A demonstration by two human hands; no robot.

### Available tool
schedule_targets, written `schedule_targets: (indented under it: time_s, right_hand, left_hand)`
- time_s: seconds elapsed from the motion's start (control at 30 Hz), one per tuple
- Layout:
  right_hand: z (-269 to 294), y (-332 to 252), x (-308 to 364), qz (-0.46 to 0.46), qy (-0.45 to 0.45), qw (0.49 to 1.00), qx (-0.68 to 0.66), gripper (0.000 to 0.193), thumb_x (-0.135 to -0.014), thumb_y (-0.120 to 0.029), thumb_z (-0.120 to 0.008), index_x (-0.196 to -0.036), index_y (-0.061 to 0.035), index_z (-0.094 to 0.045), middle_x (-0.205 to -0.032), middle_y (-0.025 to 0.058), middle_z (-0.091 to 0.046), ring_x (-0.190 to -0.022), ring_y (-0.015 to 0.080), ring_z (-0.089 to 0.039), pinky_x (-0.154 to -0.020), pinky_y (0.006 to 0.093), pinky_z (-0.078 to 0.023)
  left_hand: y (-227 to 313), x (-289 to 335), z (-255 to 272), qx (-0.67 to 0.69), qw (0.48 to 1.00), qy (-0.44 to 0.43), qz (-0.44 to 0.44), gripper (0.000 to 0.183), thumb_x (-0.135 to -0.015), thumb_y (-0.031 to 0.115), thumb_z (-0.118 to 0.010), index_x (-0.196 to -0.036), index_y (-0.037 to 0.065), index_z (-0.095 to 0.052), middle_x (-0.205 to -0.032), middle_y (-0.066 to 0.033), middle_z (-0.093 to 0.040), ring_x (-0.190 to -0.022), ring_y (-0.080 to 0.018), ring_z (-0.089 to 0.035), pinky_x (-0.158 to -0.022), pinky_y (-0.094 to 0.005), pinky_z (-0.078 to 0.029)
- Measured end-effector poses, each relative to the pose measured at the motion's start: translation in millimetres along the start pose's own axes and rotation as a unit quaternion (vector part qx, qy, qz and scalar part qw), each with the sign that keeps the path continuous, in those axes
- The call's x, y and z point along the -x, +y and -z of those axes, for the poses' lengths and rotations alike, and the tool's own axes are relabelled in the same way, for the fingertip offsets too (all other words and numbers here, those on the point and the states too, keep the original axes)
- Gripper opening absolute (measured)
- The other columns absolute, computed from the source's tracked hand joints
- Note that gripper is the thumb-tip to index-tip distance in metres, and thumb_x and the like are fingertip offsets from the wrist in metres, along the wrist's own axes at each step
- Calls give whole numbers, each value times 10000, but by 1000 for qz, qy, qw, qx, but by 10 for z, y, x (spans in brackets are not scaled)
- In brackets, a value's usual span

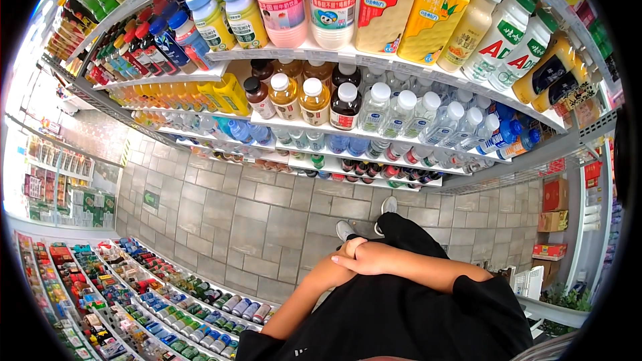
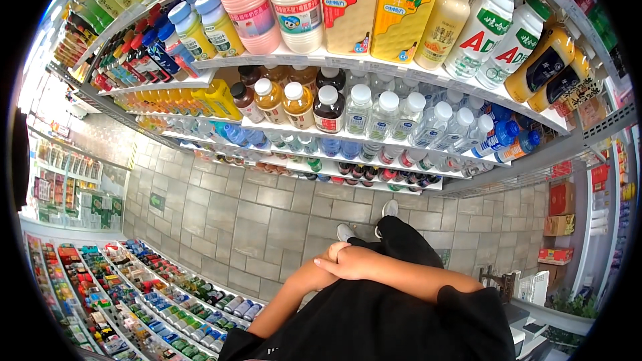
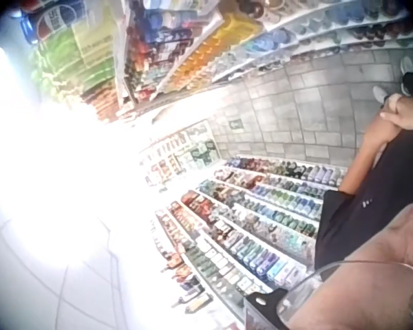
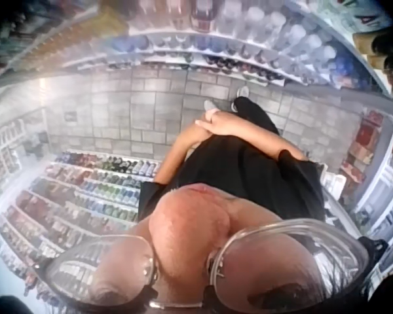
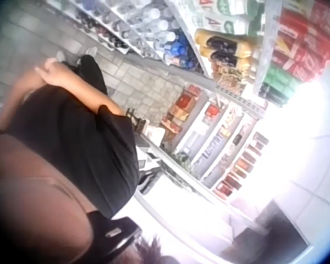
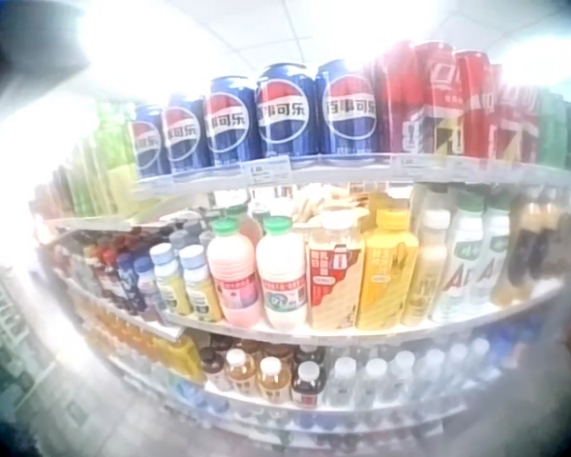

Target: Selecting and examining various bottled beverages from shelves in a store.

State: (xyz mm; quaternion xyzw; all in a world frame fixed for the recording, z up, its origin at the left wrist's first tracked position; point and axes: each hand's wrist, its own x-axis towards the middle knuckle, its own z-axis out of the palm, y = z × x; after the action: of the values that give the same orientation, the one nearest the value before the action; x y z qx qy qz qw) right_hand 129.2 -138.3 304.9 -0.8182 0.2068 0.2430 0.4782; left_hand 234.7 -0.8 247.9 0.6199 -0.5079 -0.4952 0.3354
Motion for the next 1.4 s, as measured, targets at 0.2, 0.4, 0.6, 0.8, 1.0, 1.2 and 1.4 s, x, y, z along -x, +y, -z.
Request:
schedule_targets:
  time_s: [0.2,0.4,0.6,0.8,1.0,1.2,1.4]
  right_hand:
    - [88,-87,63,-20,-42,998,45,993,-1008,-766,-347,-887,151,-711,-831,315,-702,-809,441,-704,-806,478,-567]
    - [-5,-18,41,-57,-80,993,67,1059,-1030,-726,-305,-1089,304,-545,-974,381,-694,-956,481,-710,-919,499,-554]
    - [-51,-16,-50,-26,-71,989,125,971,-1037,-725,-305,-999,168,-685,-916,350,-708,-908,482,-709,-870,499,-568]
    - [-74,152,42,-61,-46,994,80,895,-1043,-685,-372,-936,139,-705,-918,361,-699,-904,488,-702,-876,489,-560]
    - [-26,120,-49,-8,-21,996,82,845,-1056,-629,-415,-913,163,-676,-845,368,-677,-842,493,-688,-834,493,-550]
    - [-10,140,-97,20,-14,996,81,733,-1075,-566,-434,-943,119,-660,-854,347,-676,-847,493,-684,-824,496,-547]
    - [60,178,-175,34,-17,993,116,664,-1084,-550,-421,-960,65,-637,-901,323,-687,-870,493,-679,-840,505,-542]
  left_hand:
    - [-102,8,-78,-11,1000,-9,11,755,-935,284,-717,-1527,70,-301,-1387,-252,-566,-1218,-431,-619,-1007,-433,-509]
    - [-9,8,-4,-53,995,-45,72,658,-973,316,-623,-1486,57,-303,-1236,-286,-673,-1112,-472,-663,-901,-487,-535]
    - [64,81,-2,-53,992,-39,103,678,-986,333,-609,-1521,83,-276,-1243,-276,-675,-1126,-460,-667,-926,-477,-532]
    - [-328,-137,-282,-89,992,-40,77,589,-994,304,-533,-1490,55,-333,-1262,-302,-668,-1129,-450,-670,-920,-493,-539]
    - [-5,-87,-36,-90,988,-61,113,585,-1004,311,-506,-1495,55,-317,-1229,-293,-687,-1084,-453,-683,-891,-505,-548]
    - [-34,-83,-41,-65,991,-15,116,575,-1009,323,-514,-1497,80,-329,-1225,-284,-689,-1078,-453,-683,-882,-505,-541]
    - [12,-146,18,-91,986,-39,130,597,-1016,376,-508,-1517,112,-318,-1274,-281,-668,-1107,-456,-670,-900,-507,-536]
